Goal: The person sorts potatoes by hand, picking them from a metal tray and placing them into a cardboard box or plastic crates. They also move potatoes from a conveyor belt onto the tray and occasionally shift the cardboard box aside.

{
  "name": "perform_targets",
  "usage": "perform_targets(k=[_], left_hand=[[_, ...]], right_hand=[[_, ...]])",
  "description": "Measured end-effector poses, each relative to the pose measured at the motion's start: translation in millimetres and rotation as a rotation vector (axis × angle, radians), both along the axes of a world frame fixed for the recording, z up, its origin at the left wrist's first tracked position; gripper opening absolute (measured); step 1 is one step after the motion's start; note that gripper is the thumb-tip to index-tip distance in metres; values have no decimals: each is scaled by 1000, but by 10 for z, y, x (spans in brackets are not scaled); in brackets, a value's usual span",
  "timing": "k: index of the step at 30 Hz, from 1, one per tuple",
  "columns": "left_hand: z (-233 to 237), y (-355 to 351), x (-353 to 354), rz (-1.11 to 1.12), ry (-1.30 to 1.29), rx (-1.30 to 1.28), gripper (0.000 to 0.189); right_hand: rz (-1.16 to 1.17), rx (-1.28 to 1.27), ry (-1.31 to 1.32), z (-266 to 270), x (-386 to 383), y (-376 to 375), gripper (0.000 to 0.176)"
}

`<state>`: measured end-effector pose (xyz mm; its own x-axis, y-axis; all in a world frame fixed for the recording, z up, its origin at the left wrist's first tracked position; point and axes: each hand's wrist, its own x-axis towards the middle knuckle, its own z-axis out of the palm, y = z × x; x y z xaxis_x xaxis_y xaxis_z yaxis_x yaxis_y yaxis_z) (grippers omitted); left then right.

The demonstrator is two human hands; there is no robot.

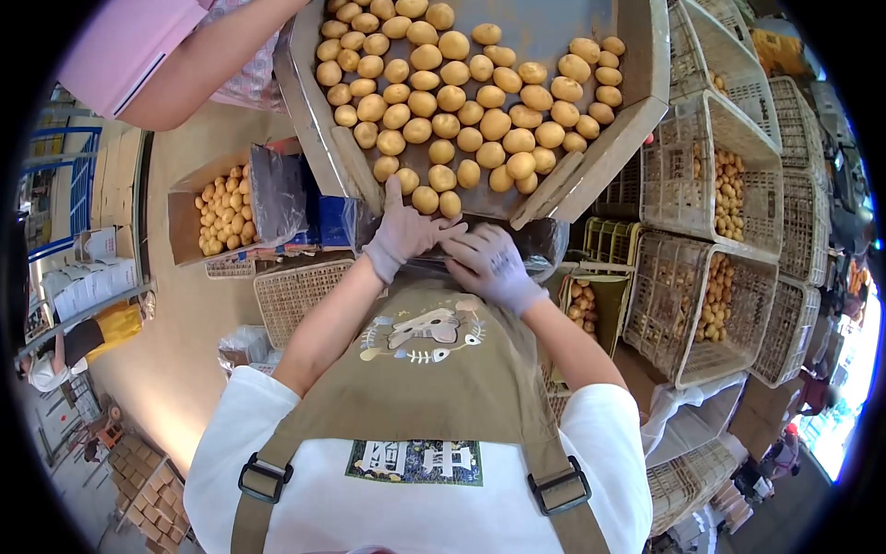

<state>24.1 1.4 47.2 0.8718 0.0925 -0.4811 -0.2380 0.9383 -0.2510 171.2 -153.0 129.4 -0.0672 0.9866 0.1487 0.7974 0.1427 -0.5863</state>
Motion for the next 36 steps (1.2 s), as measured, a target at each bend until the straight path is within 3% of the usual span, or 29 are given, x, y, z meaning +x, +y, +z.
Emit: perform_targets(k=[2,4,7,10,14,16,20,22,24,25,26,29,30,32,33,34,36], left_hand=[[191,-30,84,10,174,75,107],[125,-49,84,29,155,81,106],[46,-108,99,62,133,142,108],[26,-86,101,70,154,23,109],[-14,-78,104,61,168,42,111],[44,-38,116,68,169,-8,111],[106,-16,146,70,197,-56,109],[156,-18,197,69,234,-24,107],[313,-40,233,54,281,26,99],[332,-52,226,40,292,50,97],[355,-50,219,22,305,78,95],[380,-27,128,-64,302,342,69],[392,-46,76,-82,282,425,60],[235,-132,2,-62,270,763,68],[389,-82,94,-50,364,474,72],[478,-22,146,-41,453,186,77],[348,39,141,54,309,141,90]], right_hand=[[-146,-260,-74,-260,-1,-437,38],[-339,-396,-267,-660,-39,-764,38],[-140,-699,-256,-873,-6,-853,37],[-174,-737,-173,-809,25,-873,36],[-166,-721,-103,-775,99,-840,33],[-101,-729,-50,-382,124,-602,32],[-85,-214,315,556,176,158,32],[-321,-68,214,630,435,540,38],[-571,79,-387,364,583,828,47],[-447,-315,-394,199,605,878,58],[-393,-302,-467,70,520,743,61],[-59,-579,-344,483,604,635,55],[-171,-437,-44,278,730,625,53],[-454,-118,-163,319,801,763,53],[-484,-200,-355,322,806,800,56],[-379,-504,-326,398,765,844,63],[-286,-499,-501,255,633,728,69]])
